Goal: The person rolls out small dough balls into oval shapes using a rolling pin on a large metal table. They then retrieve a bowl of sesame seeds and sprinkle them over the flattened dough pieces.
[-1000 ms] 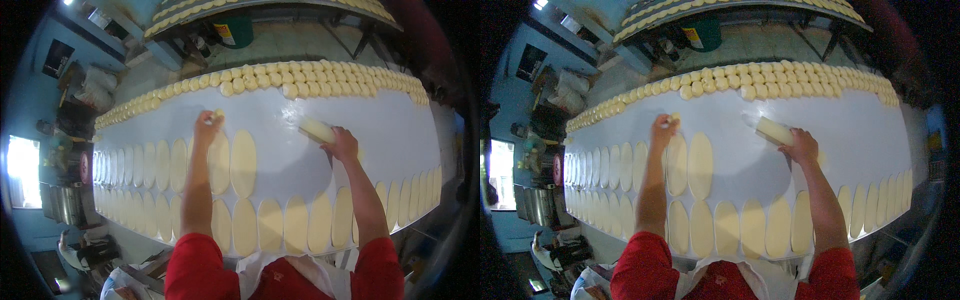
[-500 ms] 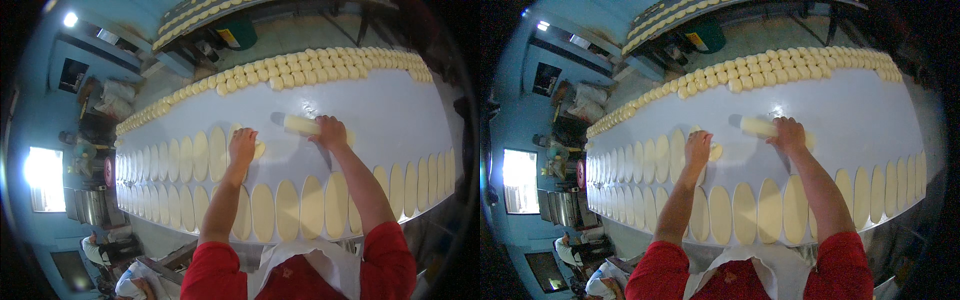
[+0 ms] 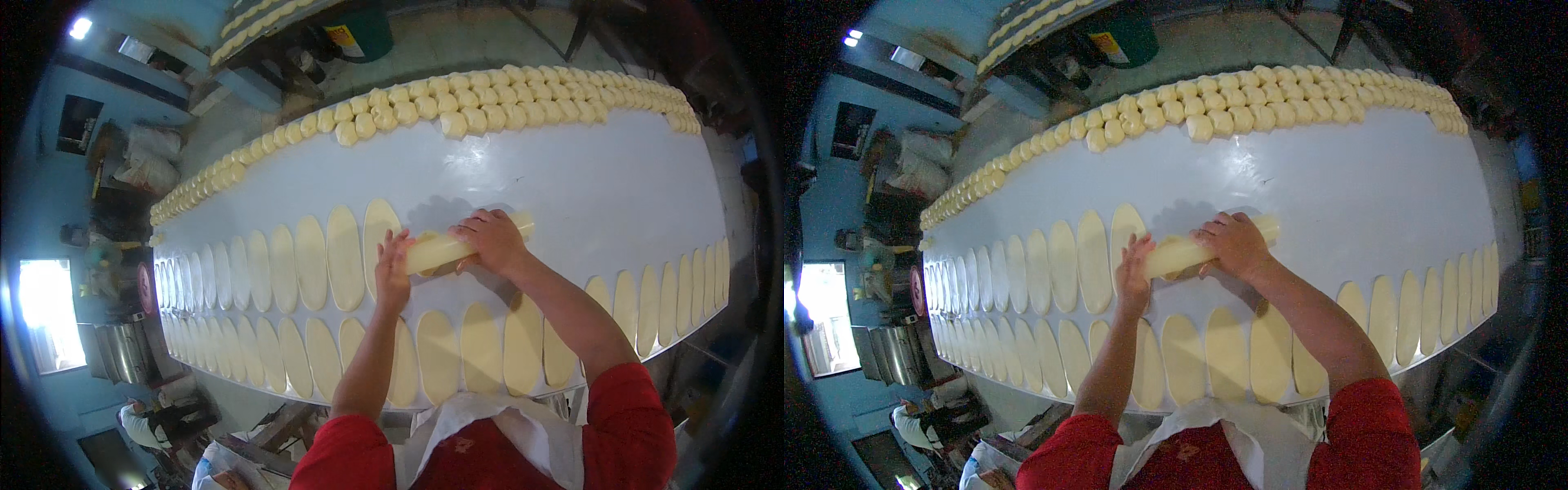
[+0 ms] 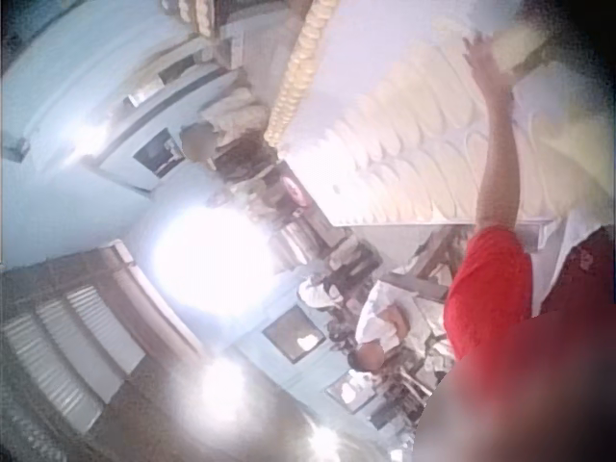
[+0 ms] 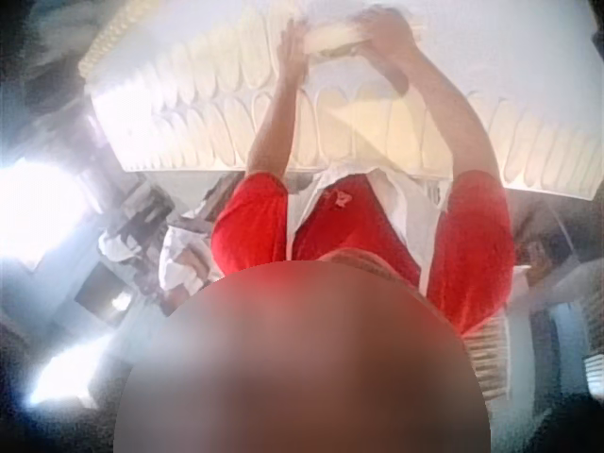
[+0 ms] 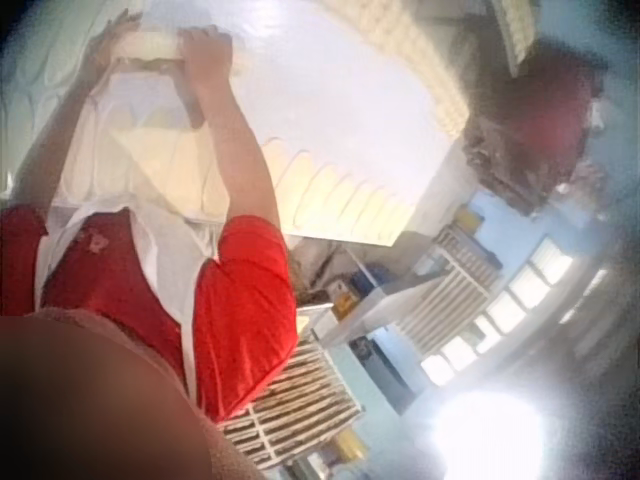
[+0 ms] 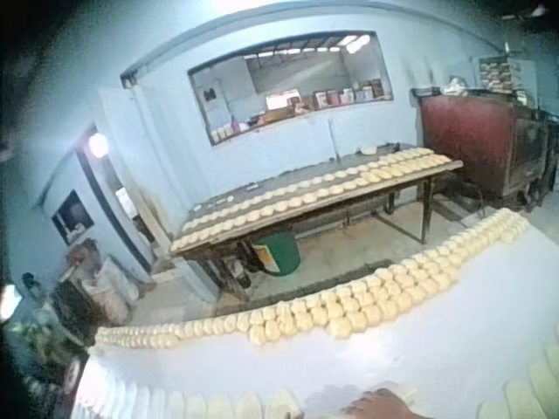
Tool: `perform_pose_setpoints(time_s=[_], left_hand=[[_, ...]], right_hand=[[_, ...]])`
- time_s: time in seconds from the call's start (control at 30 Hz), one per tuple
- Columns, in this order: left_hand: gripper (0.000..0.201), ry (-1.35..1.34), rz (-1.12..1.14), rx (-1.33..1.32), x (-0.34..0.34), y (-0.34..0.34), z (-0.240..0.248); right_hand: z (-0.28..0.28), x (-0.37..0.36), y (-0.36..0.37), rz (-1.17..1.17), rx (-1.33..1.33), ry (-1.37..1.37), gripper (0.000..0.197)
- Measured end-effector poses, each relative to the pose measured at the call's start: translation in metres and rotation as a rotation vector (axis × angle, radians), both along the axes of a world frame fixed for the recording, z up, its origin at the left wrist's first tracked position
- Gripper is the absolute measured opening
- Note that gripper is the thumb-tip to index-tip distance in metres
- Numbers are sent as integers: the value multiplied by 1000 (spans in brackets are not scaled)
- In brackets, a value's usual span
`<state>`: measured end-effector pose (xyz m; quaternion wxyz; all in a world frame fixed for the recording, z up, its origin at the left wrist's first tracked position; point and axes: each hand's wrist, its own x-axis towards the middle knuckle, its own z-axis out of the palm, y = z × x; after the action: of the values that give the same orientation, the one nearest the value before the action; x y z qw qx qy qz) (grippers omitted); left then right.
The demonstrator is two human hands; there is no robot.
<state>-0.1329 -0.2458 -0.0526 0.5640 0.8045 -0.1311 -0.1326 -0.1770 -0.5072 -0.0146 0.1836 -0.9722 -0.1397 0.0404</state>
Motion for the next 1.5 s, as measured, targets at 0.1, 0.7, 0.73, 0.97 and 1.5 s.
perform_pose_setpoints(time_s=[0.1, 0.7, 0.73, 0.97, 1.5], left_hand=[[37, -182, 10, 399, -19, -2, -8], [46, -710, 160, 762, 150, -59, 15], [46, -841, 222, 739, 169, -66, 20], [47, -360, -60, 841, 120, -66, 23], [51, -429, 32, 866, -171, 18, 43]], right_hand=[[-2, 5, 14, 10, -77, 87, 76], [20, 137, 24, -431, -150, -48, 69], [17, 138, 25, -443, -102, -98, 70], [-23, 32, 46, -259, -219, -255, 60], [28, -78, 37, 125, -209, 193, 80]])
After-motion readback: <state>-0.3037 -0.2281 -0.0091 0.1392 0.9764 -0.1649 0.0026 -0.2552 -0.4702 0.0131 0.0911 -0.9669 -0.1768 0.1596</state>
